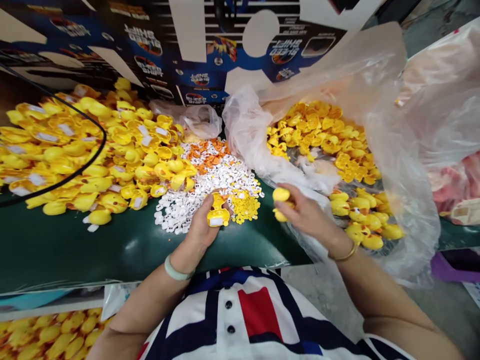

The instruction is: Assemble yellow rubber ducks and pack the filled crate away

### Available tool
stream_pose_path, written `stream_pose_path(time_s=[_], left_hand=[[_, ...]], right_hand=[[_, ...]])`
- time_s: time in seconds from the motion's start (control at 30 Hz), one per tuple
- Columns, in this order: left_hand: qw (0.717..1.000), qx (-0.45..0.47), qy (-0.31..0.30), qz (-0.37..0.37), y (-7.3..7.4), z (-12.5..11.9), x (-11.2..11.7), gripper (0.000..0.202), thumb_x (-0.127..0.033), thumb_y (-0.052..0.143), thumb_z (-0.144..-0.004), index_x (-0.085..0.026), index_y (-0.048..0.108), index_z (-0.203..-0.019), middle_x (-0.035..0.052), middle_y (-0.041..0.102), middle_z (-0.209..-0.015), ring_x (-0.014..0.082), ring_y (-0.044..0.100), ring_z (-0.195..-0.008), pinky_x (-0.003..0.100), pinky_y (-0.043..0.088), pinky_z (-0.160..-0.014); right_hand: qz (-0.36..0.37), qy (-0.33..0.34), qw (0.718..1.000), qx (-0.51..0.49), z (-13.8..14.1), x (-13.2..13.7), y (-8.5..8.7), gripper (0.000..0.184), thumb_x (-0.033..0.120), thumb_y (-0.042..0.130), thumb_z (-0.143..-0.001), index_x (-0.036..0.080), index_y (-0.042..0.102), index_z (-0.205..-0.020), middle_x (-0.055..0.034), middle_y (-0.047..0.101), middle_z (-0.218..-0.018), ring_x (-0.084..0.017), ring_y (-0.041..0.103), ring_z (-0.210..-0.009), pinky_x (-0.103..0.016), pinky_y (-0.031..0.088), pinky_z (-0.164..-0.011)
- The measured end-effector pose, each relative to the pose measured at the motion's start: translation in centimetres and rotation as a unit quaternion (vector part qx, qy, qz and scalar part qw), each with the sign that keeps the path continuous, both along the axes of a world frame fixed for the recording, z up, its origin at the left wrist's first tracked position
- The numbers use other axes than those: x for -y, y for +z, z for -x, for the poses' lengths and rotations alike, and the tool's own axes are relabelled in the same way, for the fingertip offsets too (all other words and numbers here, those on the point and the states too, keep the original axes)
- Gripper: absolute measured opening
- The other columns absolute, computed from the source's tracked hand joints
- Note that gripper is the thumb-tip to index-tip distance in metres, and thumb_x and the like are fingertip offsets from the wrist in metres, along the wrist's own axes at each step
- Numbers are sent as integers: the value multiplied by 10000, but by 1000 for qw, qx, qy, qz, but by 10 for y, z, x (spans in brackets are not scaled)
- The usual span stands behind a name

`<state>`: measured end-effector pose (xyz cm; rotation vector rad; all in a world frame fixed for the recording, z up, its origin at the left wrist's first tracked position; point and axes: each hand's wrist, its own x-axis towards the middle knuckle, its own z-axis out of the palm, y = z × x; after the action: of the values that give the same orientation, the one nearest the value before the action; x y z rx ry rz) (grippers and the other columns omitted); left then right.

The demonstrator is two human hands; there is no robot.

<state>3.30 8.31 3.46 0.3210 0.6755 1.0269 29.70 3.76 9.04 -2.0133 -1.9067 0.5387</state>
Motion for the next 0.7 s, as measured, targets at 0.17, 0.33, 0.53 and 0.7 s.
stream_pose_path(time_s=[0.17,0.33,0.53,0.7], left_hand=[[1000,-13,-13,18,4,-1,7,383,-428,715,-792,-174,607,-1057,38,647,-760,164,620,-631,267,487,-557],[999,-18,-37,24,5,3,13,410,-467,692,-806,-180,603,-1084,38,650,-741,187,643,-626,285,492,-558],[998,-33,-32,43,6,7,20,461,-560,649,-824,-163,599,-1051,43,645,-706,196,653,-608,272,475,-519],[998,-35,-45,38,6,4,24,541,-653,573,-846,-147,635,-1029,64,677,-751,186,663,-634,275,502,-562]], right_hand=[[78,3,993,90,28,32,-31,504,480,368,-998,146,500,-1352,-144,723,-967,-313,711,-823,-400,527,-671],[51,139,983,111,4,36,-21,633,566,595,-878,223,485,-1397,-170,588,-1314,-360,633,-1120,-506,546,-866],[-2,232,971,63,3,39,-44,537,471,673,-850,217,569,-1312,-183,471,-1408,-358,536,-1253,-549,481,-1025],[-149,232,958,-82,43,23,-29,484,450,669,-864,255,551,-1291,-154,457,-1398,-328,518,-1259,-540,480,-1032]])
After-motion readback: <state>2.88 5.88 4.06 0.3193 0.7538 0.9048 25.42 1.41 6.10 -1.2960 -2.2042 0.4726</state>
